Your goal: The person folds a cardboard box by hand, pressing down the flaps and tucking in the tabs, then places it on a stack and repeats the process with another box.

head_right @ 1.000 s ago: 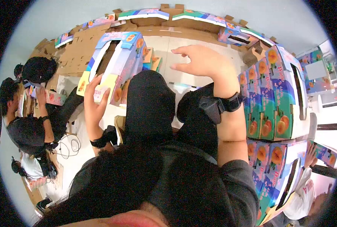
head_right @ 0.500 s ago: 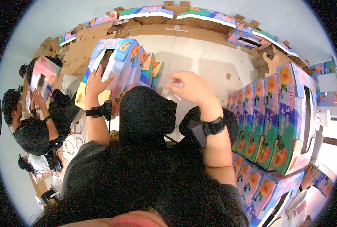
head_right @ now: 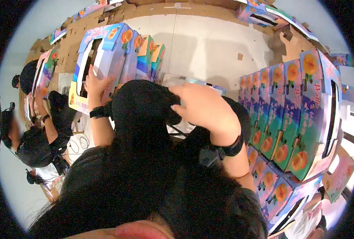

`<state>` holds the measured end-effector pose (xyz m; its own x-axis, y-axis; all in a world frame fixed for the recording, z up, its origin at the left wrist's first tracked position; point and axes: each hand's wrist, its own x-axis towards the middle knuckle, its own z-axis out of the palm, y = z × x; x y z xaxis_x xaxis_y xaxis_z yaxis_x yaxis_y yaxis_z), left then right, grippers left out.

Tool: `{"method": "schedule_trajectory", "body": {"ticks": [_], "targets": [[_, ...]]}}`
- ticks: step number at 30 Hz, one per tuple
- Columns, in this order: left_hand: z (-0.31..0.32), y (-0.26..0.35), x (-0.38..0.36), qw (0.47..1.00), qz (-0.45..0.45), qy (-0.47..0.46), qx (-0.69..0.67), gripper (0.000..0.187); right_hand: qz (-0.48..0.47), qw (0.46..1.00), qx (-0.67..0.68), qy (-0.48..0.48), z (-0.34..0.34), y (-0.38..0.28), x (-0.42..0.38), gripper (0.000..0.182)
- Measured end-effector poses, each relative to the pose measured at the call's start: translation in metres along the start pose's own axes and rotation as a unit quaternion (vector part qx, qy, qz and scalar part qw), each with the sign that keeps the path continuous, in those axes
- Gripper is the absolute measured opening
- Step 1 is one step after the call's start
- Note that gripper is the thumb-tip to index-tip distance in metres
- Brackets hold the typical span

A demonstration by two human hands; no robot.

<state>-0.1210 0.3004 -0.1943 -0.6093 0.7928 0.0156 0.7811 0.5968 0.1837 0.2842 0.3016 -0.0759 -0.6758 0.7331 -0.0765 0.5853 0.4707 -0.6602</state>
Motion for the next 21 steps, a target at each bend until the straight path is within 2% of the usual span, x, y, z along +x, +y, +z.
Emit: {"method": "schedule_trajectory", "body": {"ticks": [2, 6, 9, 10, 13, 16, 19, 21], "targets": [[-0.005, 0.003, -0.002, 0.998, 0.011, 0.033, -0.046, 0.119, 0.031, 0.999, -0.024, -0.037, -0.001, 0.007, 0.004, 0.045], [-0.029, 0.016, -0.009, 0.974, 0.082, 0.151, -0.144, 0.109, 0.09, 0.992, -0.091, 0.004, -0.012, 0.008, 0.017, 0.043], [-0.073, 0.05, -0.022, 0.931, 0.168, 0.252, -0.203, 0.104, 0.042, 0.981, -0.019, 0.187, -0.003, 0.021, 0.033, 0.037], [-0.09, 0.064, -0.025, 0.913, 0.205, 0.263, -0.237, 0.102, 0.037, 0.961, -0.047, 0.271, -0.002, 0.017, 0.038, 0.035], [-0.133, 0.103, -0.028, 0.861, 0.32, 0.325, -0.225, 0.101, 0.008, 0.909, 0.055, 0.414, -0.018, 0.0, 0.051, 0.031], [-0.168, 0.154, -0.049, 0.817, 0.392, 0.306, -0.291, 0.099, 0.049, 0.888, 0.128, 0.439, -0.022, 0.008, 0.05, 0.03], [-0.165, 0.183, -0.046, 0.749, 0.503, 0.333, -0.275, 0.107, 0.067, 0.885, 0.151, 0.436, -0.025, 0.006, 0.04, 0.03], [-0.154, 0.199, -0.066, 0.766, 0.498, 0.275, -0.3, 0.107, 0.011, 0.837, 0.221, 0.5, -0.02, 0.018, 0.034, 0.036]]}}
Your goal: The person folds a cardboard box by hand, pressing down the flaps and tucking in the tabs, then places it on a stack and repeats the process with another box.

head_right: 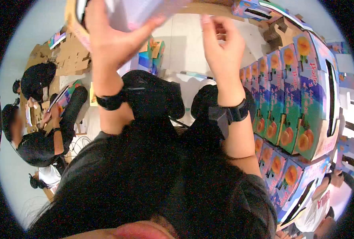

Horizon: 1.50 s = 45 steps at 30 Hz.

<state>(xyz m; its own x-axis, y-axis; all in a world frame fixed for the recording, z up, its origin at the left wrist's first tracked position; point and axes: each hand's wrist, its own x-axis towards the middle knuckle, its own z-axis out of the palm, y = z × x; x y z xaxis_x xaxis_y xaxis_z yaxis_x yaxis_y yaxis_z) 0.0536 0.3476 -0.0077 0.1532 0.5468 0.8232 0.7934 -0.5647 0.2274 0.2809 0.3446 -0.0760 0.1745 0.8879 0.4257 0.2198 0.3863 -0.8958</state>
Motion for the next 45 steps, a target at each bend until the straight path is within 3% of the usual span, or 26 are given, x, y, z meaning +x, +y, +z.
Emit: {"method": "schedule_trajectory", "body": {"ticks": [1, 3, 5, 8, 9, 12, 13, 17, 21, 25, 28, 29, 31, 34, 35, 36, 38, 41, 45], "targets": [[0.01, 0.012, -0.004, 1.0, -0.021, -0.01, -0.01, 0.108, -0.015, 0.998, 0.048, 0.033, -0.003, 0.004, -0.002, 0.039], [0.024, 0.034, -0.008, 0.995, -0.068, -0.07, 0.0, 0.111, 0.042, 0.983, 0.16, 0.074, -0.009, 0.001, -0.007, 0.049], [0.072, 0.02, -0.035, 1.0, -0.02, -0.019, -0.012, 0.106, 0.117, 0.963, 0.233, 0.065, -0.012, 0.006, -0.008, 0.067], [0.114, 0.026, -0.058, 0.998, 0.002, 0.014, -0.062, 0.104, 0.26, 0.933, 0.225, 0.109, 0.011, 0.002, -0.005, 0.074], [0.121, 0.025, -0.064, 0.996, 0.007, 0.014, -0.082, 0.106, 0.274, 0.917, 0.28, 0.073, 0.013, 0.01, -0.004, 0.073], [0.125, 0.024, -0.071, 0.996, -0.013, 0.001, -0.091, 0.106, 0.301, 0.9, 0.315, -0.012, 0.014, 0.018, -0.005, 0.092], [0.124, 0.025, -0.073, 0.996, -0.02, 0.013, -0.081, 0.108, 0.288, 0.91, 0.295, 0.051, 0.022, 0.01, -0.007, 0.083], [0.118, 0.033, -0.078, 0.992, -0.102, 0.002, -0.08, 0.113, 0.21, 0.93, 0.292, 0.07, 0.029, 0.018, 0.0, 0.074], [0.117, 0.042, -0.079, 0.987, -0.12, -0.034, -0.102, 0.127, 0.181, 0.936, 0.278, 0.117, 0.029, 0.033, 0.009, 0.083], [0.112, 0.041, -0.083, 0.986, -0.141, 0.037, -0.078, 0.131, 0.104, 0.971, 0.165, 0.138, 0.019, 0.028, 0.027, 0.104], [0.095, 0.014, -0.036, 0.963, -0.258, 0.043, -0.067, 0.135, 0.03, 0.988, 0.126, 0.081, 0.0, 0.033, 0.045, 0.105], [0.088, 0.001, -0.019, 0.951, -0.284, 0.062, -0.107, 0.135, 0.003, 0.99, 0.127, 0.059, -0.007, 0.041, 0.056, 0.098], [0.078, -0.029, 0.017, 0.921, -0.325, 0.116, -0.183, 0.135, 0.05, 0.99, 0.132, -0.016, -0.029, 0.043, 0.078, 0.094], [0.083, -0.052, 0.01, 0.875, -0.346, 0.075, -0.33, 0.136, 0.112, 0.976, 0.17, -0.075, -0.044, 0.044, 0.102, 0.082], [0.092, -0.054, -0.006, 0.872, -0.317, 0.076, -0.367, 0.133, 0.133, 0.972, 0.167, -0.097, -0.053, 0.049, 0.111, 0.08], [0.093, -0.051, -0.022, 0.897, -0.31, 0.027, -0.313, 0.13, 0.154, 0.967, 0.162, -0.119, -0.059, 0.054, 0.119, 0.077], [0.089, -0.052, -0.049, 0.932, -0.295, -0.075, -0.197, 0.125, 0.145, 0.967, 0.184, -0.104, -0.064, 0.06, 0.125, 0.067], [0.063, -0.046, -0.037, 0.941, -0.216, -0.201, -0.165, 0.11, 0.159, 0.963, 0.202, -0.081, -0.066, 0.065, 0.12, 0.063], [0.066, -0.046, -0.038, 0.92, -0.24, -0.148, -0.271, 0.104, 0.168, 0.96, 0.223, -0.016, -0.052, 0.053, 0.115, 0.063]]}}
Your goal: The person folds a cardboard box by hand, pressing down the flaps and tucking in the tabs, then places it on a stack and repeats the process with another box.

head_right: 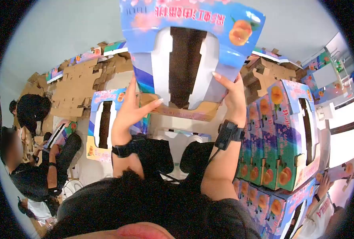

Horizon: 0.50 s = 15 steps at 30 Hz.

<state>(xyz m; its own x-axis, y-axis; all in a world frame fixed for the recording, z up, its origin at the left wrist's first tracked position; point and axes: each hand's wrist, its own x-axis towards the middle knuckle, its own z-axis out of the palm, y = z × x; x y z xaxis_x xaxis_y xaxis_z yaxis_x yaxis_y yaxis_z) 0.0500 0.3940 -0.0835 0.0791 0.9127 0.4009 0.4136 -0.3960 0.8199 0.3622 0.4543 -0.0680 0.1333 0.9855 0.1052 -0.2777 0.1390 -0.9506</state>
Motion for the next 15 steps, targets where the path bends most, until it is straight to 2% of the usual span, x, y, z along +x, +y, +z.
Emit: {"method": "schedule_trajectory", "body": {"ticks": [2, 5, 8, 11, 12, 15], "targets": [[0.016, 0.019, -0.002, 0.996, -0.023, 0.053, -0.075, 0.099, -0.003, 1.0, 0.001, 0.026, 0.017, -0.015, -0.013, 0.064], [0.014, 0.04, -0.006, 0.991, -0.068, 0.059, -0.098, 0.094, -0.019, 0.999, -0.004, 0.047, 0.026, -0.032, -0.03, 0.066], [0.009, 0.021, -0.003, 0.973, -0.08, 0.023, -0.214, 0.088, -0.043, 0.994, 0.003, 0.096, 0.021, -0.034, -0.043, 0.066], [-0.005, 0.018, -0.001, 0.992, -0.002, 0.014, -0.122, 0.088, -0.034, 0.994, 0.054, 0.094, 0.009, -0.032, -0.042, 0.065], [-0.009, 0.026, -0.005, 0.992, -0.023, -0.005, -0.12, 0.092, -0.025, 0.993, 0.041, 0.105, 0.01, -0.035, -0.045, 0.064], [-0.018, 0.035, -0.013, 0.999, 0.004, -0.051, -0.006, 0.097, -0.01, 0.994, 0.084, 0.074, -0.002, -0.03, -0.041, 0.059]]}}
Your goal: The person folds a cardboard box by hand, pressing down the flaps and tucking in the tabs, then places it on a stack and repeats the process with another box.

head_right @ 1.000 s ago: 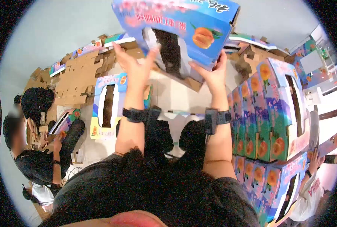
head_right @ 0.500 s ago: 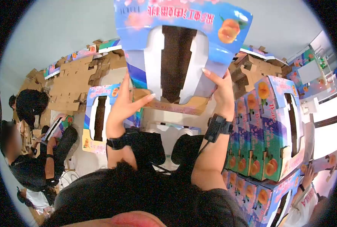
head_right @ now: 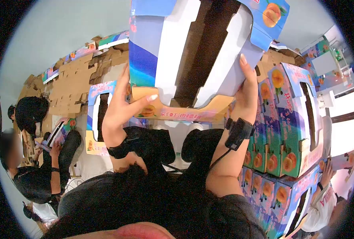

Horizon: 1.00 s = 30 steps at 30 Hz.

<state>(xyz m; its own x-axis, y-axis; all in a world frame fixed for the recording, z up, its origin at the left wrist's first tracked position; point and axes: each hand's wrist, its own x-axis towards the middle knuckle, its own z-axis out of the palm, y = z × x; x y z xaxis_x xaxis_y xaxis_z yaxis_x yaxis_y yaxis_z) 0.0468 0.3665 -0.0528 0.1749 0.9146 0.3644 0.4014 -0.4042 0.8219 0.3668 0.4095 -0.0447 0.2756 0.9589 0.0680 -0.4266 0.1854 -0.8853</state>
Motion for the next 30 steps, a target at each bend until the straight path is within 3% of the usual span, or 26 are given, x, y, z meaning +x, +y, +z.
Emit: {"method": "schedule_trajectory", "body": {"ticks": [3, 4, 6, 9, 12, 13, 14, 16, 17, 19, 21, 22, 24, 26, 30], "targets": [[-0.005, -0.002, -0.013, 0.99, -0.092, -0.043, 0.103, 0.099, -0.006, 1.0, 0.027, -0.016, -0.005, 0.002, -0.001, 0.055], [-0.005, 0.0, -0.014, 0.994, -0.098, -0.037, -0.033, 0.098, -0.005, 0.999, 0.033, -0.02, -0.008, 0.003, 0.0, 0.051], [-0.004, 0.004, -0.013, 0.948, -0.106, -0.031, -0.298, 0.096, -0.004, 0.998, 0.05, -0.024, -0.019, 0.008, 0.002, 0.045], [0.0, 0.001, -0.012, 0.937, -0.094, -0.032, -0.335, 0.084, 0.0, 0.997, 0.066, -0.038, -0.023, 0.012, 0.008, 0.051], [0.008, 0.002, -0.012, 0.885, -0.175, 0.056, -0.427, 0.077, -0.038, 0.997, 0.048, 0.05, -0.013, 0.015, 0.012, 0.054], [0.009, 0.005, -0.013, 0.861, -0.206, 0.076, -0.46, 0.069, -0.055, 0.998, 0.025, 0.006, -0.012, 0.015, 0.008, 0.058], [0.009, 0.011, -0.015, 0.833, -0.236, 0.098, -0.49, 0.061, -0.027, 0.989, 0.083, -0.117, -0.02, 0.014, 0.011, 0.064], [0.008, 0.027, -0.015, 0.771, -0.292, 0.145, -0.547, 0.046, 0.03, 0.913, 0.191, -0.36, -0.026, 0.001, 0.019, 0.077], [0.01, 0.033, -0.015, 0.78, -0.272, 0.154, -0.542, 0.036, 0.019, 0.926, 0.179, -0.333, -0.027, 0.004, 0.016, 0.083], [0.009, 0.022, -0.015, 0.785, -0.255, 0.164, -0.541, 0.039, 0.001, 0.959, -0.067, -0.276, -0.019, 0.006, 0.013, 0.081], [0.008, 0.011, -0.016, 0.801, -0.23, 0.169, -0.526, 0.043, 0.053, 0.971, -0.12, -0.199, 0.019, -0.014, -0.013, 0.066], [0.008, 0.007, -0.017, 0.815, -0.212, 0.167, -0.512, 0.046, -0.031, 0.953, -0.027, -0.3, -0.01, 0.017, 0.011, 0.064], [0.008, 0.007, -0.016, 0.838, -0.188, 0.168, -0.484, 0.052, -0.027, 0.983, -0.015, -0.183, 0.019, 0.012, -0.011, 0.07], [0.009, 0.012, -0.02, 0.851, -0.175, 0.184, -0.46, 0.058, 0.001, 0.985, 0.012, -0.171, 0.021, 0.011, -0.009, 0.071], [0.01, 0.03, -0.031, 0.825, -0.153, 0.229, -0.493, 0.064, 0.001, 0.979, 0.048, -0.198, 0.021, 0.016, -0.001, 0.072]]}}
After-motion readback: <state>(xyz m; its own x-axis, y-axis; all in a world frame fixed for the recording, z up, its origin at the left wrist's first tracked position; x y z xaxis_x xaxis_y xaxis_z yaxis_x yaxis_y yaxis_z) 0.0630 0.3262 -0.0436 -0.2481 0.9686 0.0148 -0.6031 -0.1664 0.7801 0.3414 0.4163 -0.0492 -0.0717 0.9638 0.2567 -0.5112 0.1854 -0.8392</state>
